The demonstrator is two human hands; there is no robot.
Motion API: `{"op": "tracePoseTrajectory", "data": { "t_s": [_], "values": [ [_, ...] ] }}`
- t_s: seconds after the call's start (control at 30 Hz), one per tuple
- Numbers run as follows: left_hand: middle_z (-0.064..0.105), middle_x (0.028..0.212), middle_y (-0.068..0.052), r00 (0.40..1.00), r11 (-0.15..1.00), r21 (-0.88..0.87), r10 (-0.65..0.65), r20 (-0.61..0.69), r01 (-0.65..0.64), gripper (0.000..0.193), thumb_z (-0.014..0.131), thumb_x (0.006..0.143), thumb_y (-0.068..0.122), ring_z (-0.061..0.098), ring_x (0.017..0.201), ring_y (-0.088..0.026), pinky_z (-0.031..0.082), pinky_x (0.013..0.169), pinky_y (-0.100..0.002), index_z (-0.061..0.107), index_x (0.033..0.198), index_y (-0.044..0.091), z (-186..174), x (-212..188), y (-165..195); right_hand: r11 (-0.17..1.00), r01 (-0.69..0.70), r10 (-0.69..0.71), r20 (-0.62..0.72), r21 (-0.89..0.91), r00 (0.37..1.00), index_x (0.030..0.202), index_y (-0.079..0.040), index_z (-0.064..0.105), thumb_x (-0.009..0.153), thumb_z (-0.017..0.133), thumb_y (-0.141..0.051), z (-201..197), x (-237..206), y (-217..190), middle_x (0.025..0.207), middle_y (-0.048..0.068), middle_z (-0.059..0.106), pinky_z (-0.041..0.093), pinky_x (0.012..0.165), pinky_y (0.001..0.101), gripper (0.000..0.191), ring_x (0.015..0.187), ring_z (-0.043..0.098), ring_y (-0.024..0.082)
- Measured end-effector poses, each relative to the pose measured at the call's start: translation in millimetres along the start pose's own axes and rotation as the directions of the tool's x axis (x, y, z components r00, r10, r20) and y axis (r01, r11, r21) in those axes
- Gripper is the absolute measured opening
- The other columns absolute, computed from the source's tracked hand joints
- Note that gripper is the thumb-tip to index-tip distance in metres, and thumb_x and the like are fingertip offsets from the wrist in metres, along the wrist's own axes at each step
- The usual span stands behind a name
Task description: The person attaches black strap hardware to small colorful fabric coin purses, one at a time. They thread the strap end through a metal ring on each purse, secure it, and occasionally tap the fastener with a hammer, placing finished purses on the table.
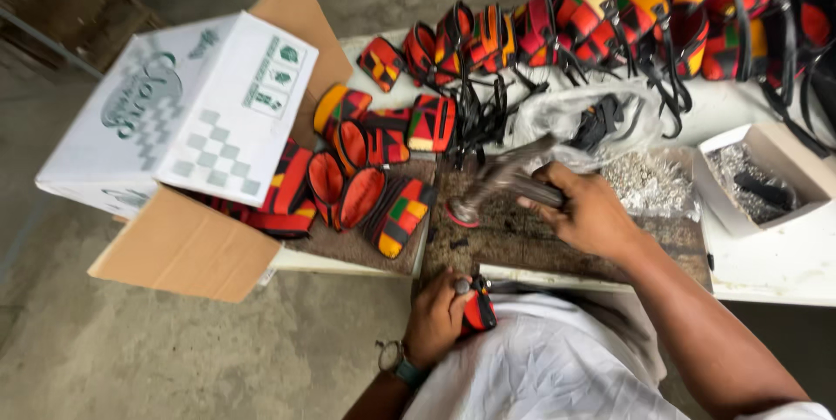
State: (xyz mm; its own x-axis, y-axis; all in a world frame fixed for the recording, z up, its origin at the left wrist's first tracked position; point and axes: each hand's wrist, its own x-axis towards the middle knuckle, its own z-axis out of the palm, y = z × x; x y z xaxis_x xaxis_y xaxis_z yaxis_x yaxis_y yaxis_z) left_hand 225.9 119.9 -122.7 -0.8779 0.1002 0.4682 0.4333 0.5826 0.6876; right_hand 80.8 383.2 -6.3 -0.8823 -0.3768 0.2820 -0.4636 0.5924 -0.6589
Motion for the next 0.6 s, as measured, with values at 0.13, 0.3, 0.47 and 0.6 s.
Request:
{"op": "tracePoseTrajectory", "data": {
  "t_s": [0.13,0.3,0.47,0.6],
  "values": [
    [0.071,0.109,-0.021,0.999,0.999,0.005,0.038,-0.006,-0.038,0.02,0.065,0.099,0.012,0.068,0.106,-0.041,0.053,0.103,-0.045,0.064,0.115,0.0,2,-4,-4,0.991,0.104,-0.107,-0.034,-0.087,0.994,0.102,-0.008,0.06,0.078,0.075,-0.013,-3,-19,-8,0.078,0.016,0.07,0.058,0.062,0.045,0.029,0.068,0.073,0.036],
    [0.07,0.108,-0.024,0.999,0.997,0.06,-0.038,-0.013,0.039,0.029,0.067,0.094,0.016,0.067,0.097,-0.044,0.054,0.083,-0.047,0.067,0.118,0.001,2,1,-7,0.854,0.337,-0.223,0.307,-0.396,0.925,0.122,-0.019,0.061,0.077,0.075,-0.016,-12,-27,-18,0.087,0.012,0.071,0.057,0.061,0.0492,0.047,0.068,0.071,0.037],
    [0.068,0.1,-0.022,0.998,0.998,0.036,-0.057,0.003,0.057,0.024,0.067,0.097,0.02,0.066,0.093,-0.044,0.054,0.077,-0.048,0.064,0.111,0.0,1,1,-1,0.994,0.022,-0.065,-0.418,-0.109,0.906,0.104,-0.007,0.068,0.092,0.065,-0.007,-113,-9,-9,0.071,0.008,0.064,0.051,0.06,0.0363,0.012,0.058,0.063,0.02],
    [0.067,0.101,-0.023,0.999,0.998,0.054,-0.028,-0.017,0.029,0.027,0.067,0.096,0.019,0.064,0.09,-0.045,0.052,0.075,-0.049,0.062,0.113,-0.002,-5,1,7,0.842,0.395,0.048,-0.781,0.367,0.623,0.1,-0.009,0.055,0.113,0.061,-0.021,-116,-4,-31,0.078,0.0,0.059,0.044,0.056,0.0286,0.019,0.061,0.056,0.012]
  ]
}}
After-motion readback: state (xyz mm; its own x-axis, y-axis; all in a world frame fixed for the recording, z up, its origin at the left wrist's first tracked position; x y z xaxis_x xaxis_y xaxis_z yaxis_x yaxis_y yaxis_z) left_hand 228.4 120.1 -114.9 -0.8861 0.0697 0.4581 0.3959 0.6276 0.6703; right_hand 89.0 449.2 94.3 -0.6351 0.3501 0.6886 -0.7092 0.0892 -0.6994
